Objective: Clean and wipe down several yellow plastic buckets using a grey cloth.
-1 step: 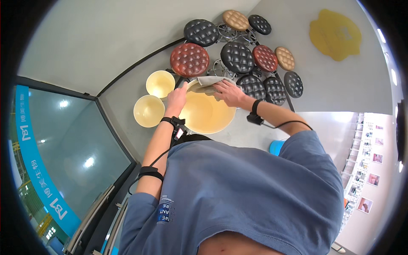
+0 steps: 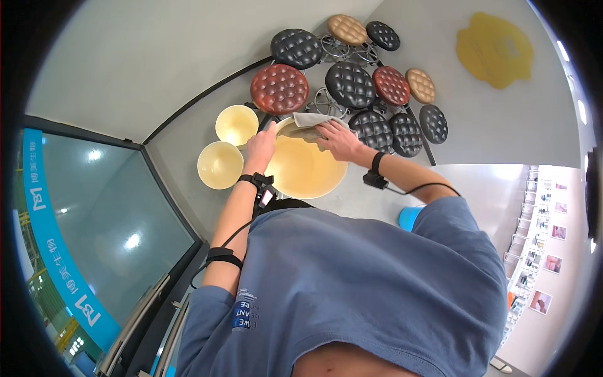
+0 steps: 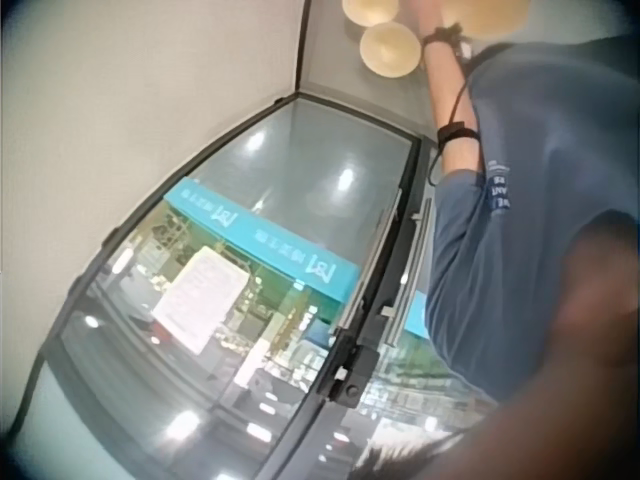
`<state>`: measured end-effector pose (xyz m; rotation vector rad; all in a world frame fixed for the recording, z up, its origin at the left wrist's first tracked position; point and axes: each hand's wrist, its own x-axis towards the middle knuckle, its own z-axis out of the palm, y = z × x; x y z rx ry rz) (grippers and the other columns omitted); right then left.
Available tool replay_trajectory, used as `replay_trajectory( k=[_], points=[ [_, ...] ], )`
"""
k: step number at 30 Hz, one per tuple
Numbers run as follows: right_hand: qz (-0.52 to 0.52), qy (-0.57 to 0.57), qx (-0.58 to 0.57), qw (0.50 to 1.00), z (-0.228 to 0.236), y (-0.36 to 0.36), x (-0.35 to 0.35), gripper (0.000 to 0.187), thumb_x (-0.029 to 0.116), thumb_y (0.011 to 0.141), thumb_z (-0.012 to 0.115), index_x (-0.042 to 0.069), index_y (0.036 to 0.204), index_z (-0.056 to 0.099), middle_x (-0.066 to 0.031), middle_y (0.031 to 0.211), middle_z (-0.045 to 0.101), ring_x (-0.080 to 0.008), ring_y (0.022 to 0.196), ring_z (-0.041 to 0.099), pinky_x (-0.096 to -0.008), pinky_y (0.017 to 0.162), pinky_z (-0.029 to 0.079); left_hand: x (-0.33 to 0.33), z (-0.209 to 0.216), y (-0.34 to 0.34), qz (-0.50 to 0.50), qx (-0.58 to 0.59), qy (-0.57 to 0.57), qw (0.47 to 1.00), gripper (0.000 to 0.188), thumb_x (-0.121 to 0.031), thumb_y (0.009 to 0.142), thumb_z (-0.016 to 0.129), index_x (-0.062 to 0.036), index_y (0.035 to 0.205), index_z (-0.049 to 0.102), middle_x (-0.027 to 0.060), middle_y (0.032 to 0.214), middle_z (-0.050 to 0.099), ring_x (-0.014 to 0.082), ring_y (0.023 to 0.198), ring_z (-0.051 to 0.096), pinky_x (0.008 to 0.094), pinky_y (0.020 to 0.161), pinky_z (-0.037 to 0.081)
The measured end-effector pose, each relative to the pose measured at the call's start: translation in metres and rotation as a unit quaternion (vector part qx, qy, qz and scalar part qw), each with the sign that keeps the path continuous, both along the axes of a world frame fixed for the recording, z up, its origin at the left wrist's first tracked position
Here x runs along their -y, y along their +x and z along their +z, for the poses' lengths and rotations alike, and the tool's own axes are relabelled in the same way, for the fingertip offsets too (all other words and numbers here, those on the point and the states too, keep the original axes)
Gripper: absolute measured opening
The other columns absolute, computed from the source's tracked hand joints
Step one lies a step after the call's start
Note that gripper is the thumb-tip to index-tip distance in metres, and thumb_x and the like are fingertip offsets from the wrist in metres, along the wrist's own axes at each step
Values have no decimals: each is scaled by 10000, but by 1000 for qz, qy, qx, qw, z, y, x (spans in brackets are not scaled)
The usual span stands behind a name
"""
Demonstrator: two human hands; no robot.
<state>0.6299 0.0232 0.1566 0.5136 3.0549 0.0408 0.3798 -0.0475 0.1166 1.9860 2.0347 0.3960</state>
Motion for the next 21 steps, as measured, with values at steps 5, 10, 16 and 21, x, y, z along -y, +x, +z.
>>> replay_trajectory(
  k=[5, 10, 16, 21],
  points=[
    [-127, -58, -94, 986, 0, 9, 32, 361, 48, 661, 579, 75, 1020, 558, -176, 1222, 439, -343, 1186, 376, -455, 1007, 298, -1, 9, 9, 33, 19, -18, 999, 352, -24, 757, 510, -94, 1098, 458, 165, 725, 624, 359, 689, 620, 454, 592, 494],
    [-284, -99, -242, 923, 0, 22, 59, 420, 36, 657, 570, 68, 1074, 534, -211, 1226, 421, -400, 1170, 394, -438, 973, 356, -1, 11, 16, 29, -1, 21, 999, 411, -2, 726, 533, -62, 1128, 474, 172, 685, 620, 330, 645, 624, 438, 570, 493],
    [-397, -177, -390, 812, -15, 26, 61, 487, 131, 675, 558, 52, 1141, 444, -242, 1178, 469, -409, 1051, 489, -398, 844, 439, -2, 16, 18, 53, -8, -38, 998, 351, -25, 764, 515, -66, 1110, 472, 173, 724, 628, 347, 688, 627, 447, 586, 497],
    [-499, -295, -445, 682, -10, 13, 64, 441, 136, 704, 531, 68, 1131, 448, -207, 991, 590, -385, 936, 559, -378, 856, 421, 0, 11, 6, 58, -11, -42, 997, 275, -55, 797, 496, -68, 1070, 465, 174, 730, 630, 360, 694, 626, 459, 592, 496]
  ],
)
